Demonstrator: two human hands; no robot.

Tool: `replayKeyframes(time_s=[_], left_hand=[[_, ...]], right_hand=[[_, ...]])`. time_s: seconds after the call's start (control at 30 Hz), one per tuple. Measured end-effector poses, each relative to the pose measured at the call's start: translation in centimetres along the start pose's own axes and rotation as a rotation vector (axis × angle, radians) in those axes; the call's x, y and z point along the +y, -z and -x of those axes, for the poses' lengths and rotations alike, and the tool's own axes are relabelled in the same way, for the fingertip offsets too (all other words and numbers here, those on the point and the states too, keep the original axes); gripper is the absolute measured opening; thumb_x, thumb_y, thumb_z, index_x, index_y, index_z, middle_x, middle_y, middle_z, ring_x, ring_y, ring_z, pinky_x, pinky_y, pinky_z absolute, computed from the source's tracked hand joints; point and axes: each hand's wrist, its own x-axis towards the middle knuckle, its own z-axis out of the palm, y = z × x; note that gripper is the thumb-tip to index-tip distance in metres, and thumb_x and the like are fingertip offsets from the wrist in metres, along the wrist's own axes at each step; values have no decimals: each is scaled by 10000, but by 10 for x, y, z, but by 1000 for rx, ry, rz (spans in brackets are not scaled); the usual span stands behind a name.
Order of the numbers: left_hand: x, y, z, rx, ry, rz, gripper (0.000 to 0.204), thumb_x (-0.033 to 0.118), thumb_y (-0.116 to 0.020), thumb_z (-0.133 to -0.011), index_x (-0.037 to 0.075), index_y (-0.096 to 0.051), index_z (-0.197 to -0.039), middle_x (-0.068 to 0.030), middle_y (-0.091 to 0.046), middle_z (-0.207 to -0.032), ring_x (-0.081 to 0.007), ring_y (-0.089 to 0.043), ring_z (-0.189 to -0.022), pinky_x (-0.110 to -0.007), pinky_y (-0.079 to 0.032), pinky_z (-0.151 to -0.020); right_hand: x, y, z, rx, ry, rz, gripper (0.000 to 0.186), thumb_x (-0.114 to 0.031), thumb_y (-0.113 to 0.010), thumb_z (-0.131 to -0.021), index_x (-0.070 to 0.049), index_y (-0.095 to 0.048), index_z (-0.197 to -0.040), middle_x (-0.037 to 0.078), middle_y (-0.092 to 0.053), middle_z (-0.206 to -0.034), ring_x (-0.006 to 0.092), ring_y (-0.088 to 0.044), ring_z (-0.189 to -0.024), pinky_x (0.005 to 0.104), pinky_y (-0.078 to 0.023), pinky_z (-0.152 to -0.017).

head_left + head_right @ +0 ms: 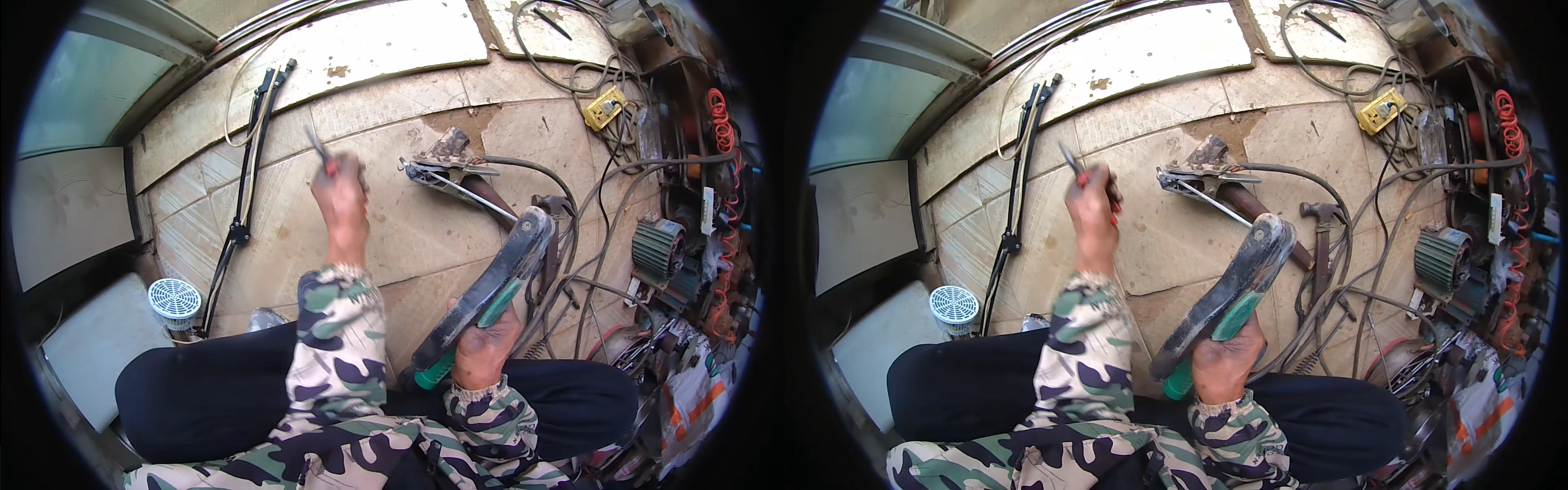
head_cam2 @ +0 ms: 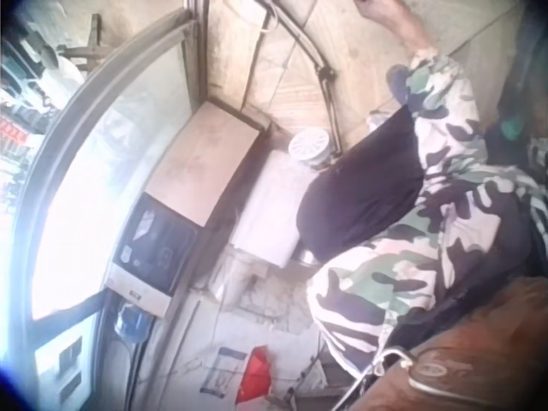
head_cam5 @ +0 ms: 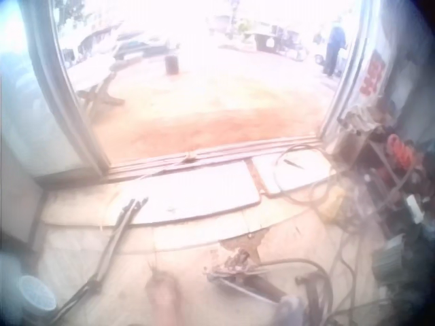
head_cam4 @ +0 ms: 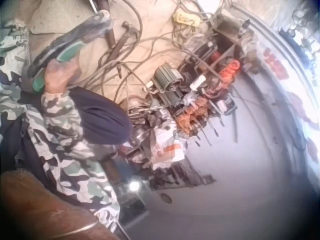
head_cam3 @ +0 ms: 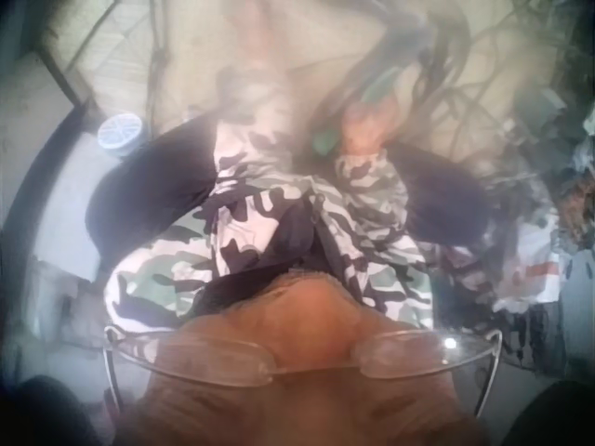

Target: The person welds a metal piece clamped to a wooden block using a handheld welding torch, then uses pliers to trim the weld and inspect the joint.

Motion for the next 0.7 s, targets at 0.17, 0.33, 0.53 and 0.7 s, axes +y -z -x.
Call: replayKeyframes(time_s=[0.17,0.33,0.53,0.7], left_hand=[[132,-71,-71,-616,-362,-691,266,278,-666,-917,24,-645,-839,-22,-587,-702,-118,-493,-556,-270,-393,-478],[259,-58,-66,-802,-693,-1431,290,319,-673,-934,30,-653,-921,-25,-575,-747,-115,-527,-671,-270,-438,-588],[191,27,-39,-716,-494,-1234,327,341,-736,-913,19,-704,-955,-36,-651,-767,-102,-559,-668,-278,-433,-603],[26,85,-25,-397,-167,-542,265,269,-715,-907,28,-690,-1013,-6,-631,-735,-95,-563,-617,-246,-445,-534]], right_hand=[[-1,3,-4,-5,59,-48,603,-507,-847,-784,-5,-595,-1001,-11,-627,-874,84,-587,-760,229,-475,-693],[-6,10,2,-94,17,-83,493,-390,-835,-815,-7,-590,-1005,-16,-611,-840,83,-564,-746,240,-468,-685],[1,45,-8,-66,-214,-107,203,-19,-723,-859,-42,-545,-954,10,-570,-696,120,-561,-551,298,-477,-510],[-3,37,-21,-129,-374,-375,237,-45,-705,-887,-55,-510,-1020,28,-529,-642,155,-533,-466,315,-464,-436]])
